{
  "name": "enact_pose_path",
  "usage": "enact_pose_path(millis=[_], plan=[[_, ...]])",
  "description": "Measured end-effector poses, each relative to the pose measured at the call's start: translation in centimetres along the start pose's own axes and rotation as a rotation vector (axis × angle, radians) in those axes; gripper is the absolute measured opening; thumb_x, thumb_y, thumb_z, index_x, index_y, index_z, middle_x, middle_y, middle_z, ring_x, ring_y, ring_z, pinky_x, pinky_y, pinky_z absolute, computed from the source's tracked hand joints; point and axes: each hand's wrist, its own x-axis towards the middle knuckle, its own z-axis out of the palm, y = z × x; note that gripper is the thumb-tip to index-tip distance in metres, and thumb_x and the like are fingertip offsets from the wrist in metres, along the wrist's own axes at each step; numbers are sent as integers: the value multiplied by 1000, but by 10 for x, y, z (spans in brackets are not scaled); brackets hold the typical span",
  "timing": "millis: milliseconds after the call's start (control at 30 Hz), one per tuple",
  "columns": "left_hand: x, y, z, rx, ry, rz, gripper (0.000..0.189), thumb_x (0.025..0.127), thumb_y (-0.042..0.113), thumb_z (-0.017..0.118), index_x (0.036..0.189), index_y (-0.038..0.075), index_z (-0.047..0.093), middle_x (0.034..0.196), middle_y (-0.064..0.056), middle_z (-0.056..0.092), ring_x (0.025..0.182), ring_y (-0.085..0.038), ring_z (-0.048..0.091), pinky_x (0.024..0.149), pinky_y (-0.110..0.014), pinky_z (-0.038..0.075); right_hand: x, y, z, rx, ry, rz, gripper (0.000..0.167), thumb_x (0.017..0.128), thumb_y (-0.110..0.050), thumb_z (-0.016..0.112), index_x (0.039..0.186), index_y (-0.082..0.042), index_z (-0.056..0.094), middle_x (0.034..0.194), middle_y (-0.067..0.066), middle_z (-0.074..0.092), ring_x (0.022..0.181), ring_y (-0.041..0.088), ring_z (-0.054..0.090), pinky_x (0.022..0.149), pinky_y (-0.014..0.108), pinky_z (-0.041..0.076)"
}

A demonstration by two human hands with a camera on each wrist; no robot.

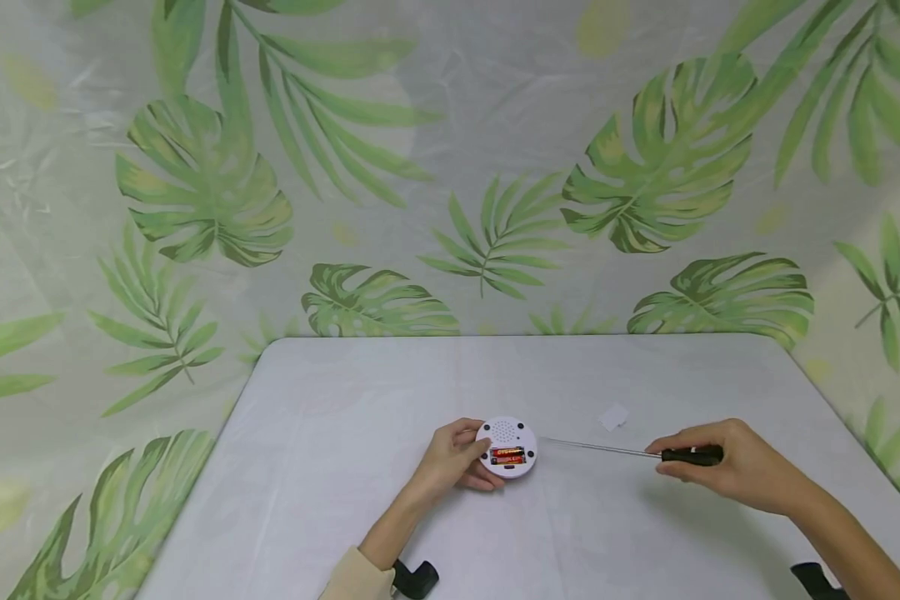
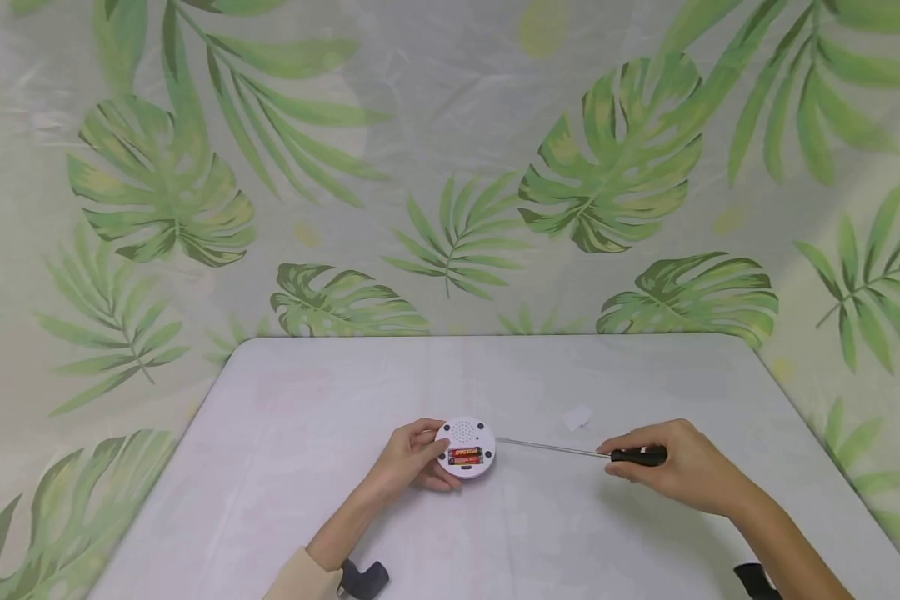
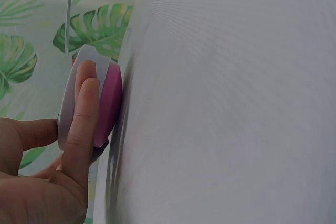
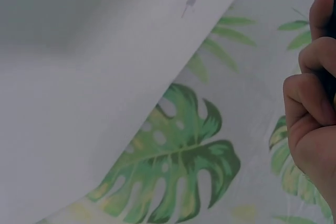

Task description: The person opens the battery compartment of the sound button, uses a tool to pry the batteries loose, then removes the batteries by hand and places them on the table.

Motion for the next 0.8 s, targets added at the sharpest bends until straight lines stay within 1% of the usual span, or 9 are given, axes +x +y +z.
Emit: enact_pose_path(millis=[100, 200, 300, 367, 433, 533, 600, 667, 800], plan=[[0, 0, -1, 4, -3, -2, 40, 105, 10, 57, 142, -3, 49, 125, -24, 71, 70, -28, 79, 69, -40, 69, -8, 4, -6, -66, 49, 81, 24, 96, -10, 73, 120, -6, 74, 91, -12, 77, 72, 3, 67, 53, 22, 54], [-1, 1, -1, 3, -11, -3, 40, 106, 10, 57, 143, -3, 48, 127, -24, 70, 70, -28, 79, 69, -40, 69, -16, 7, -9, -151, 111, 147, 19, 99, -13, 70, 119, -14, 72, 81, -16, 70, 68, 2, 62, 52, 21, 48], [-2, 1, -1, 6, -20, -6, 41, 106, 10, 56, 143, -3, 48, 128, -24, 69, 71, -28, 79, 70, -41, 69, -21, 12, -9, -241, 175, 147, 14, 102, -13, 66, 115, -16, 68, 76, -19, 63, 59, 0, 51, 47, 20, 41], [-2, 1, -1, 11, -24, -9, 41, 106, 11, 56, 144, -3, 48, 129, -24, 69, 71, -28, 79, 70, -41, 69, -24, 15, -9, -327, 204, 151, 10, 104, -15, 62, 114, -16, 64, 73, -21, 58, 54, -1, 43, 43, 20, 36], [-2, 1, -1, 17, -27, -12, 41, 107, 11, 56, 144, -3, 47, 129, -23, 69, 72, -28, 79, 70, -41, 69, -26, 19, -7, -430, 211, 179, 8, 108, -19, 57, 114, -14, 59, 71, -22, 55, 52, -3, 37, 42, 20, 32], [-2, 1, -1, 20, -31, -12, 42, 107, 11, 56, 145, -3, 47, 131, -23, 68, 72, -28, 79, 70, -41, 69, -28, 25, -3, -540, 179, 274, 18, 112, -26, 46, 116, -10, 54, 68, -17, 53, 50, -1, 37, 41, 21, 32], [-2, 1, 0, 17, -35, -12, 41, 107, 11, 56, 145, -3, 47, 131, -24, 68, 71, -28, 79, 70, -41, 69, -29, 29, 2, -573, 151, 333, 23, 113, -28, 42, 118, -8, 51, 65, -11, 51, 50, 3, 39, 41, 23, 31], [-1, 1, 0, 14, -40, -13, 41, 107, 10, 55, 144, -3, 47, 132, -24, 68, 70, -26, 79, 70, -40, 69, -29, 32, 9, -589, 144, 367, 24, 114, -27, 39, 118, -5, 48, 61, -6, 48, 48, 8, 39, 39, 24, 31], [-1, 0, 1, 10, -50, -20, 40, 107, 10, 55, 144, -3, 48, 132, -24, 68, 70, -24, 79, 69, -40, 69, -27, 39, 25, -639, 202, 379, 19, 112, -21, 43, 112, -2, 45, 55, -3, 43, 46, 13, 39, 38, 25, 29]])
